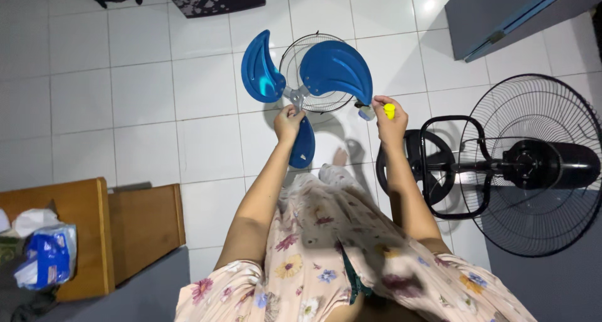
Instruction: The person disassembles a standing electric fan by removing the front grille, unscrewing the fan blades with a screwdriver, and detaching the rear grille. The parts are placed on the floor.
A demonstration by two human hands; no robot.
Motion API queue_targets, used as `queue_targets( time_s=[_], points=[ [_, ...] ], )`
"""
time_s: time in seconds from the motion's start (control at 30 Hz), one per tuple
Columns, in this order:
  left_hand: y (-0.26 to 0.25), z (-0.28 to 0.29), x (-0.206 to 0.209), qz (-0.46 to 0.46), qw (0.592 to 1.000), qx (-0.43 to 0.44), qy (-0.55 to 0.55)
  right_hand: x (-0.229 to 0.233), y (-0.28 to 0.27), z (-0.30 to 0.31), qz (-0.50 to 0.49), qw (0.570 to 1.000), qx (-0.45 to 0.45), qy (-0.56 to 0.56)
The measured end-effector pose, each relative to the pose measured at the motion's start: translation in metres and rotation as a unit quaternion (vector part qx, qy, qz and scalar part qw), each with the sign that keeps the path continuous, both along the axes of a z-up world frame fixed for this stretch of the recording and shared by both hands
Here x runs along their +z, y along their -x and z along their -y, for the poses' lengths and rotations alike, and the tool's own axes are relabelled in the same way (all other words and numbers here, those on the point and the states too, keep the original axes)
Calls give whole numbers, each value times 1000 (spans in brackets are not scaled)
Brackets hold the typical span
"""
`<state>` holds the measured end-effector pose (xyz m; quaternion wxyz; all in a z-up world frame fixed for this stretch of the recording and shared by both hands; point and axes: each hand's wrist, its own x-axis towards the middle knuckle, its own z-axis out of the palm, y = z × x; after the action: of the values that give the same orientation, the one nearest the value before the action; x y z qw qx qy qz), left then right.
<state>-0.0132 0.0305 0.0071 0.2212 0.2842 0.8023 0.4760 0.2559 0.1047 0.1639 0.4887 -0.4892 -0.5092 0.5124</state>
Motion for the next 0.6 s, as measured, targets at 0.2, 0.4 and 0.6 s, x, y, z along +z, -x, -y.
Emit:
queue_targets(
  time_s=[0.2, 0.4, 0.6],
  points=[
    [-4, -33, 14, 27, 999, -24, 1, 9, -3, -34, 29, 999, -5, -17],
    [5, -88, 17, -20, 999, -30, 8, 7, 0, -84, 69, 995, -7, -76],
    [7, -163, 3, 21, 999, -35, 19, 5, -5, -147, 87, 995, -17, -49]
  ],
)
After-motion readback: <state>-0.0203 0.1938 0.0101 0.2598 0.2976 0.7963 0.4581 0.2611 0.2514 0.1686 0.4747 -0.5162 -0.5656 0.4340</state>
